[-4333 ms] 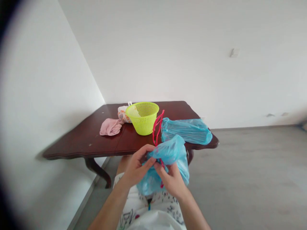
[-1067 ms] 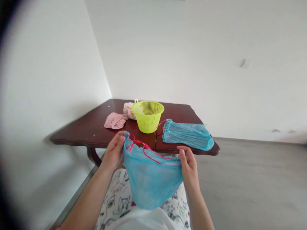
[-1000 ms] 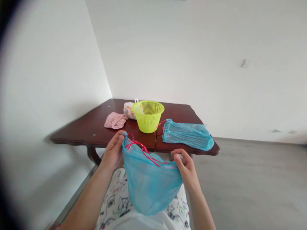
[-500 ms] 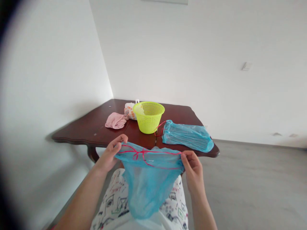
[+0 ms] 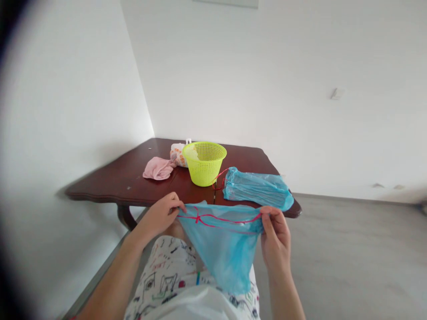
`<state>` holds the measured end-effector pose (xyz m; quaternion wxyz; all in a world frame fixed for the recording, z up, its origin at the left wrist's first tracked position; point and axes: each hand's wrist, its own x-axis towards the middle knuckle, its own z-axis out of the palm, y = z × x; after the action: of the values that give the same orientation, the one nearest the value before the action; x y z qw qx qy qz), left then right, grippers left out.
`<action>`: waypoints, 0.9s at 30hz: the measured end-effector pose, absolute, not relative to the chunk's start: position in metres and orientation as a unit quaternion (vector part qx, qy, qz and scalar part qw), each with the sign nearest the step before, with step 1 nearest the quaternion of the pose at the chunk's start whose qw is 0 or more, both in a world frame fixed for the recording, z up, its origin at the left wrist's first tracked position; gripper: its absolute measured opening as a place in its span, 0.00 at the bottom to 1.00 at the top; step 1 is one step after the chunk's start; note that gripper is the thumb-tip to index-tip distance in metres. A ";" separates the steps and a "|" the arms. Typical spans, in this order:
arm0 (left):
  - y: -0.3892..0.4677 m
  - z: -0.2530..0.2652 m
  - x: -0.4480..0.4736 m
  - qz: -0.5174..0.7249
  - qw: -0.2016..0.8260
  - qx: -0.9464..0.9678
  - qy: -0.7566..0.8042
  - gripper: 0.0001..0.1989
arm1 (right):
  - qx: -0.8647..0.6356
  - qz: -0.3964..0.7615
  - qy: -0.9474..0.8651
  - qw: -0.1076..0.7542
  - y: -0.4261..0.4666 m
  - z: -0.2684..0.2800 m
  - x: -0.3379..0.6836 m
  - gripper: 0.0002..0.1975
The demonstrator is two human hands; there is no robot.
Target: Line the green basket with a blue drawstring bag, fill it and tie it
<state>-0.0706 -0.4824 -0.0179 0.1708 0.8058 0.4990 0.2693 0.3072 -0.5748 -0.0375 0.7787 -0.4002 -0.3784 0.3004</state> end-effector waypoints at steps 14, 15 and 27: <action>-0.469 -0.033 -0.088 0.419 0.212 0.752 0.463 0.34 | -0.482 0.189 -0.620 0.589 -0.581 -0.057 0.336 0.18; -0.471 -0.032 -0.088 0.422 0.209 0.755 0.456 0.34 | -0.490 0.175 -0.632 0.574 -0.582 -0.058 0.335 0.18; -0.514 -0.009 -0.038 0.428 0.254 0.801 0.332 0.46 | -0.481 0.065 -0.743 0.461 -0.603 -0.045 0.277 0.17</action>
<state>-0.0379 -0.5143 -0.0085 0.2541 0.8015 0.3315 0.4279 0.2771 -0.6026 -0.0447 0.4607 -0.4809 -0.7431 0.0653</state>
